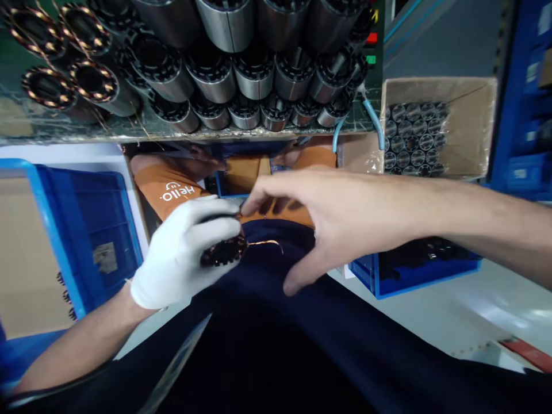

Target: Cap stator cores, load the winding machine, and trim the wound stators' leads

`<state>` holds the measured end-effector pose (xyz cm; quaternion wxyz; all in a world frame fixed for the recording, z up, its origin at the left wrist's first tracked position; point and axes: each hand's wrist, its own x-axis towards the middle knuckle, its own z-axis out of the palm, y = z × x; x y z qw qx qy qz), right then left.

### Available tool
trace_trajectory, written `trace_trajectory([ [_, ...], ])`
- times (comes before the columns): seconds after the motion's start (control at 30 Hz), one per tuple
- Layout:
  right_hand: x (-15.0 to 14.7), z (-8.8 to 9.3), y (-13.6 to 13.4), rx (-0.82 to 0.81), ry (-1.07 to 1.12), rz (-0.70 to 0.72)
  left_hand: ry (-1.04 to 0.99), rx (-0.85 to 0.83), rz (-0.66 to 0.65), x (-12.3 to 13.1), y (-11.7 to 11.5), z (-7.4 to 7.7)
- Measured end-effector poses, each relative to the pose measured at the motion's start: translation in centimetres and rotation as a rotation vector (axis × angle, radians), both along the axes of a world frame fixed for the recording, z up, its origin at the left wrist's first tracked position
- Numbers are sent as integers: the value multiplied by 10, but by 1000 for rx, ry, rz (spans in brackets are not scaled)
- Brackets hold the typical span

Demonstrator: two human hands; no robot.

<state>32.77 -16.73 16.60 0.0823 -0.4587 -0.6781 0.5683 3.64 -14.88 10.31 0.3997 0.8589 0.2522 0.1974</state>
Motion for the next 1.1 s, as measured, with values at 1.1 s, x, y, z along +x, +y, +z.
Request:
trace_trajectory([
  [1.1, -86, -33, 24, 857, -246, 240, -312, -1150, 310, -56, -17, -41],
])
